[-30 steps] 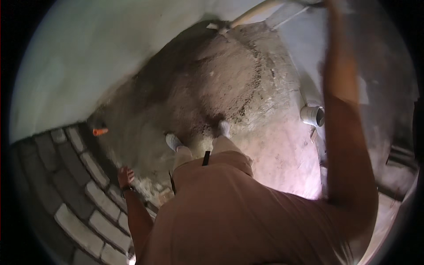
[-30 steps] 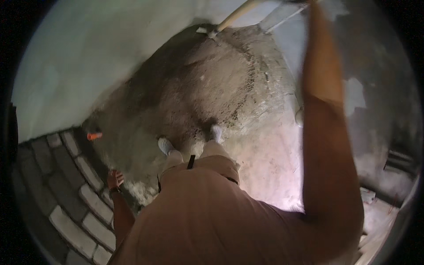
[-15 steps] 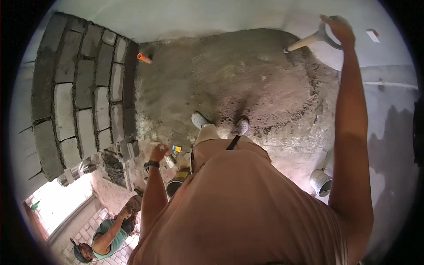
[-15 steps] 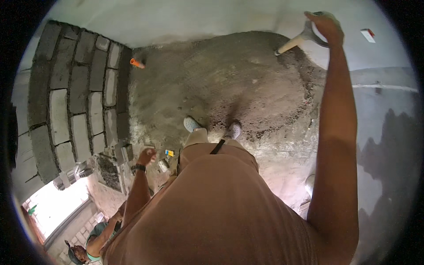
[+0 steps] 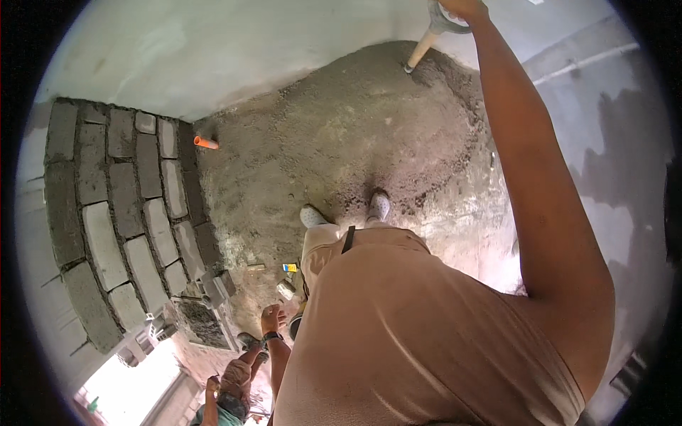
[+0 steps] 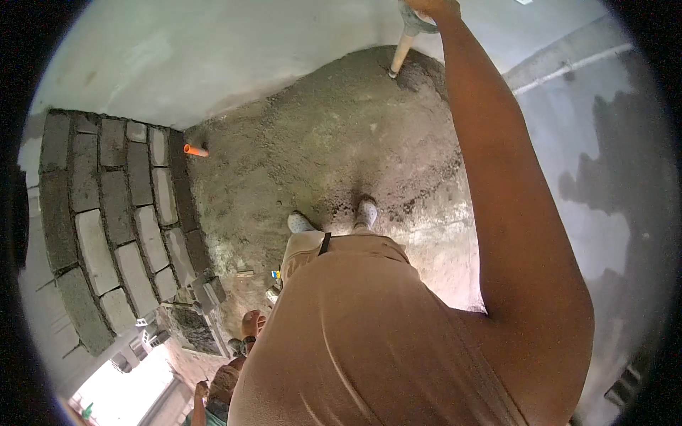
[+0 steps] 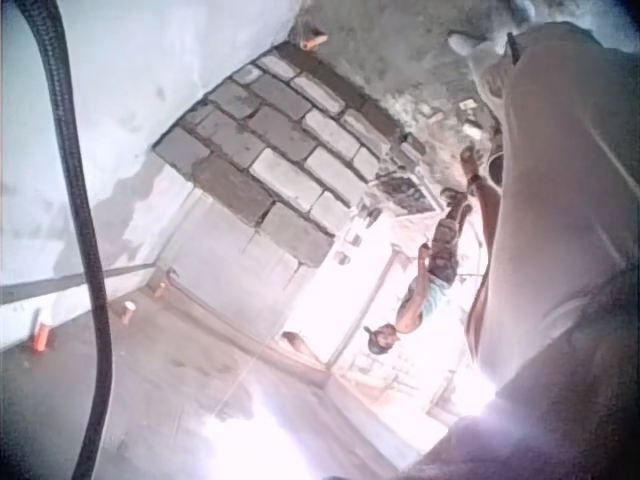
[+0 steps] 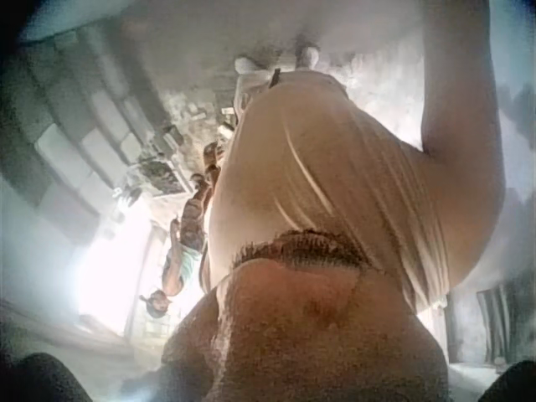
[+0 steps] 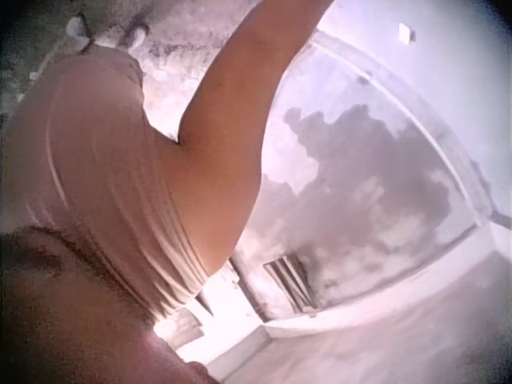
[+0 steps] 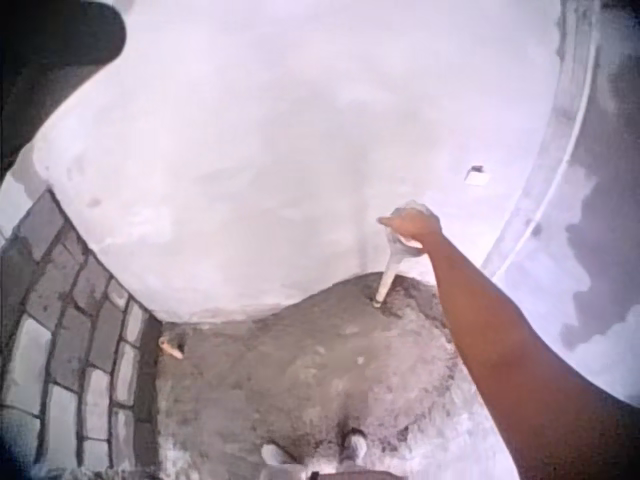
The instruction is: The person is mixing mortar and applying it to a wall or floor using a shovel and trowel.
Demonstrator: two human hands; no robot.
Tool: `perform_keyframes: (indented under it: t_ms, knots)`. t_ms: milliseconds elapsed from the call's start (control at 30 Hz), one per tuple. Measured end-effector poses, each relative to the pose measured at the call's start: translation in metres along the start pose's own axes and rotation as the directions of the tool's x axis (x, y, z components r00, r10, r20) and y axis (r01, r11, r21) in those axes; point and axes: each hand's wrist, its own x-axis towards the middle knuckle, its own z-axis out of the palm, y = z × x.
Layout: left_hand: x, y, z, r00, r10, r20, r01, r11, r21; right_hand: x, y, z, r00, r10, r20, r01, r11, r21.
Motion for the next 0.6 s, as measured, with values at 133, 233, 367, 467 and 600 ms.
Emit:
perform_keyframes:
  t_ms: [133, 233, 367, 467, 600]
  knots:
    - [0.026, -0.023, -0.045, 0.999, -0.039, 0.039, 0.042, 0.995, -0.087, -0.025, -0.013, 0.010, 0.992, 0.129, 0.018, -0.130, 0.985, 0.109]
    - [0.063, -0.015, -0.077, 1.000, 0.004, 0.007, -0.003, 0.992, -0.127, -0.064, -0.019, 0.018, 0.950, 0.294, 0.105, -0.311, 0.925, 0.217]
    - [0.117, 0.036, -0.106, 0.990, 0.139, 0.039, -0.134, 0.984, -0.113, -0.138, 0.003, 0.063, 0.994, -0.044, -0.099, 0.048, 0.998, 0.035]
    - [0.152, 0.046, -0.161, 0.982, 0.176, 0.066, -0.169, 0.980, -0.105, -0.221, -0.099, 0.121, 0.895, 0.417, 0.156, -0.417, 0.908, -0.036]
    - [0.212, 0.082, -0.231, 0.944, 0.136, 0.302, -0.153, 0.988, 0.035, -0.361, -0.234, 0.192, 0.778, 0.377, 0.502, -0.515, 0.840, 0.168]
